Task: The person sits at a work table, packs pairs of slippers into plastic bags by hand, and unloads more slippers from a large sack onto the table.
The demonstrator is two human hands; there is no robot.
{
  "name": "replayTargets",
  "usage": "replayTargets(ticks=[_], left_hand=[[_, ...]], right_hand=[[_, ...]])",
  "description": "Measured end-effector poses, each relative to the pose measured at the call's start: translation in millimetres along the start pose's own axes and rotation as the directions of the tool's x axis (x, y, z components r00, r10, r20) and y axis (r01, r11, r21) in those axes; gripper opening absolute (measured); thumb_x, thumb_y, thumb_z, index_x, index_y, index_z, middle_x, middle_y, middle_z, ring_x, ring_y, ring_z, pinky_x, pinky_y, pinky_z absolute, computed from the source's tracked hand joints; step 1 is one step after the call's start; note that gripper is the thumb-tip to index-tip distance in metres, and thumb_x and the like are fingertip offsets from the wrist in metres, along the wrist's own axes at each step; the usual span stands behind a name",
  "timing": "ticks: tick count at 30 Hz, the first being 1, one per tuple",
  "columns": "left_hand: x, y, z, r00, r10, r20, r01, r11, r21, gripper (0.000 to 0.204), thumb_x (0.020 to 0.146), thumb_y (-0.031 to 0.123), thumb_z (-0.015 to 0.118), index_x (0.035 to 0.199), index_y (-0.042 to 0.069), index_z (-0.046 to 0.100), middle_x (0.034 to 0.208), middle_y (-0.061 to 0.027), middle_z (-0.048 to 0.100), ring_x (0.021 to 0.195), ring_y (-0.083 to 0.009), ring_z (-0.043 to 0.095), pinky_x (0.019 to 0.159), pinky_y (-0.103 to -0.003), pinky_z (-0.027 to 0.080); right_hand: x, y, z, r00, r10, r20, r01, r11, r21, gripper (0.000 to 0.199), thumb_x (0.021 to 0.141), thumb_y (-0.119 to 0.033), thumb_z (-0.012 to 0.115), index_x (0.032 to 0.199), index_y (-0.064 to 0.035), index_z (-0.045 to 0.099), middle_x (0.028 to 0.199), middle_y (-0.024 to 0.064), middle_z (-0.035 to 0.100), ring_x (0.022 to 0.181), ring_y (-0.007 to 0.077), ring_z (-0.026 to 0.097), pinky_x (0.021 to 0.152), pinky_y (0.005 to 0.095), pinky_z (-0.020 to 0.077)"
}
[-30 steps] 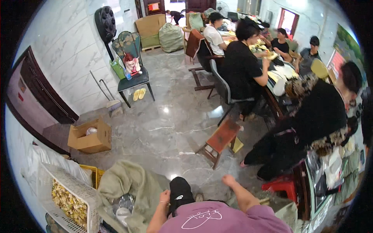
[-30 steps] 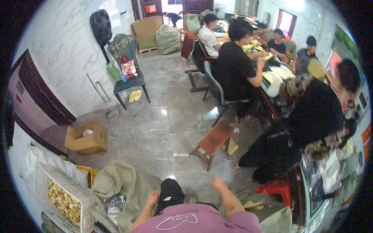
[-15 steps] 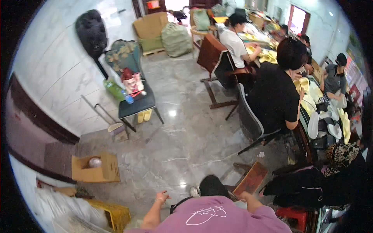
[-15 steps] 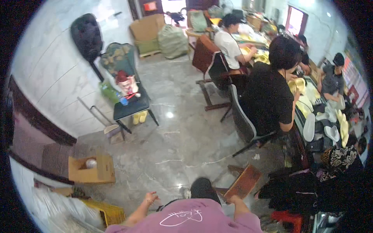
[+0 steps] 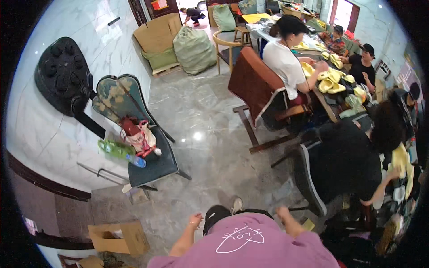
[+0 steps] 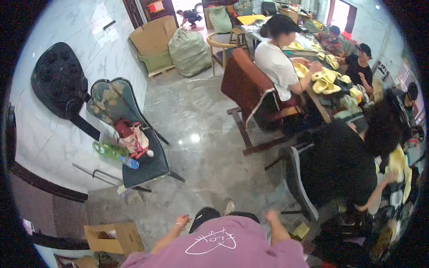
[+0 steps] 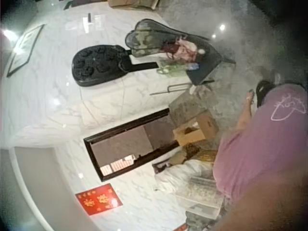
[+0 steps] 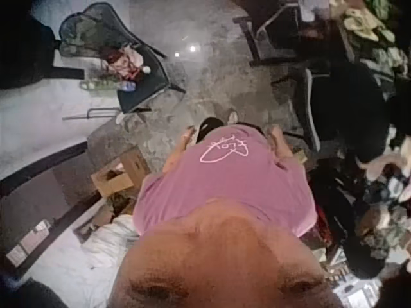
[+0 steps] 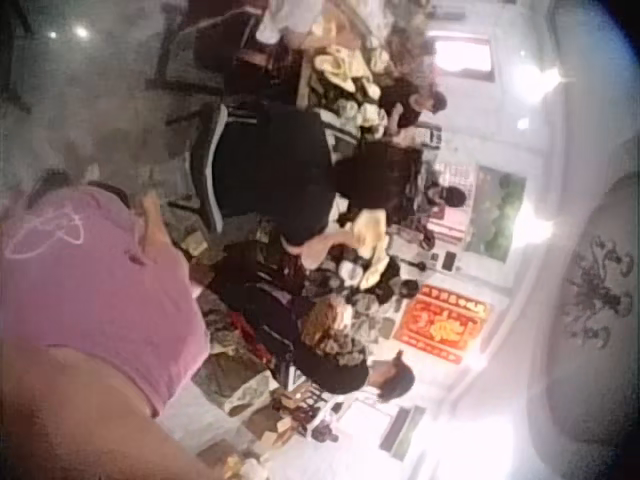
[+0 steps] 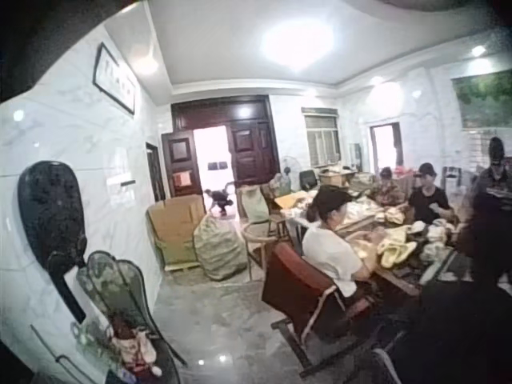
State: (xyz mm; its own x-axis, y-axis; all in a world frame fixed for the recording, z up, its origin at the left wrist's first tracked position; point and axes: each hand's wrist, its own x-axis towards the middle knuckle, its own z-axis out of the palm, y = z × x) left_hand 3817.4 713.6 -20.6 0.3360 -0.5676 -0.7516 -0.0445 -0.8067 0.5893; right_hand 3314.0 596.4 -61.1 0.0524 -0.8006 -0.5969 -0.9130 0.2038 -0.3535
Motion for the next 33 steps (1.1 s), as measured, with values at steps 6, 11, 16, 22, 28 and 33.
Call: replayTargets(ticks=[6, 11, 16, 22, 28, 33], left_hand=[[112.0, 46.8, -26.1, 0.988, 0.047, -0.147, 0.029, 0.881, 0.473, 0.032, 0.082, 0.026, 0.055, 0.097, -0.001, 0.064, 0.081, -0.0078, 0.067, 0.067, -0.0173, 0.063, 0.062, -0.03, 0.049], [237.0, 115.0, -112.4, 0.976, 0.218, 0.013, -0.151, 0.631, 0.761, 0.034, 0.082, 0.03, 0.055, 0.089, -0.002, 0.065, 0.075, -0.0099, 0.065, 0.062, -0.0207, 0.063, 0.055, -0.034, 0.049], [396.0, 319.4, -188.1, 0.894, 0.361, 0.267, -0.374, 0.272, 0.886, 0.038, 0.082, 0.033, 0.055, 0.082, -0.003, 0.065, 0.07, -0.0116, 0.064, 0.058, -0.0234, 0.063, 0.05, -0.036, 0.049], [575.0, 649.4, -278.1, 0.922, 0.381, 0.064, -0.335, 0.705, 0.625, 0.062, 0.092, 0.049, 0.032, 0.071, 0.005, 0.07, 0.052, -0.0148, 0.056, 0.039, -0.0257, 0.053, 0.044, -0.037, 0.046], [667.3, 880.7, -201.3, 0.927, 0.336, 0.166, -0.375, 0.828, 0.418, 0.071, 0.091, 0.056, 0.028, 0.07, 0.004, 0.07, 0.043, -0.0109, 0.049, 0.036, -0.0214, 0.05, 0.039, -0.035, 0.043], [740.5, 964.8, -154.8, 0.948, 0.179, 0.262, -0.264, 0.903, 0.34, 0.08, 0.089, 0.063, 0.022, 0.072, 0.002, 0.07, 0.043, -0.0107, 0.051, 0.036, -0.0206, 0.05, 0.041, -0.032, 0.043]], right_hand=[[237.1, -245.3, -194.3, 0.937, -0.32, -0.141, 0.317, 0.947, -0.049, 0.021, 0.078, -0.023, 0.057, 0.079, -0.0042, 0.065, 0.082, 0.0156, 0.065, 0.068, 0.0312, 0.063, 0.064, 0.0401, 0.05], [340.8, -438.8, -264.7, 0.982, -0.185, -0.043, 0.173, 0.964, -0.204, 0.034, 0.083, -0.038, 0.053, 0.093, -0.0088, 0.068, 0.095, 0.0179, 0.064, 0.091, 0.0347, 0.06, 0.083, 0.0434, 0.046], [442.6, -479.8, -246.2, 0.912, -0.257, 0.32, 0.32, 0.934, -0.16, 0.044, 0.087, -0.043, 0.046, 0.112, -0.0099, 0.061, 0.111, 0.0168, 0.06, 0.109, 0.0356, 0.052, 0.095, 0.0445, 0.0379], [539.4, -567.8, -310.5, 0.96, -0.277, -0.04, 0.277, 0.924, 0.262, 0.035, 0.083, -0.033, 0.055, 0.1, -0.0045, 0.063, 0.099, 0.0152, 0.064, 0.094, 0.0313, 0.06, 0.081, 0.0395, 0.0466], [686.4, -630.5, -391.4, 0.997, -0.082, -0.002, 0.08, 0.964, 0.254, 0.031, 0.08, -0.032, 0.056, 0.094, -0.0053, 0.065, 0.094, 0.0158, 0.065, 0.087, 0.0328, 0.061, 0.076, 0.0402, 0.0477], [819.0, -682.0, -480.4, 0.959, -0.127, -0.252, 0.23, 0.869, 0.439, 0.025, 0.074, -0.006, 0.057, 0.098, -0.0019, 0.063, 0.079, 0.0141, 0.066, 0.074, 0.0235, 0.066, 0.067, 0.0333, 0.0518]])
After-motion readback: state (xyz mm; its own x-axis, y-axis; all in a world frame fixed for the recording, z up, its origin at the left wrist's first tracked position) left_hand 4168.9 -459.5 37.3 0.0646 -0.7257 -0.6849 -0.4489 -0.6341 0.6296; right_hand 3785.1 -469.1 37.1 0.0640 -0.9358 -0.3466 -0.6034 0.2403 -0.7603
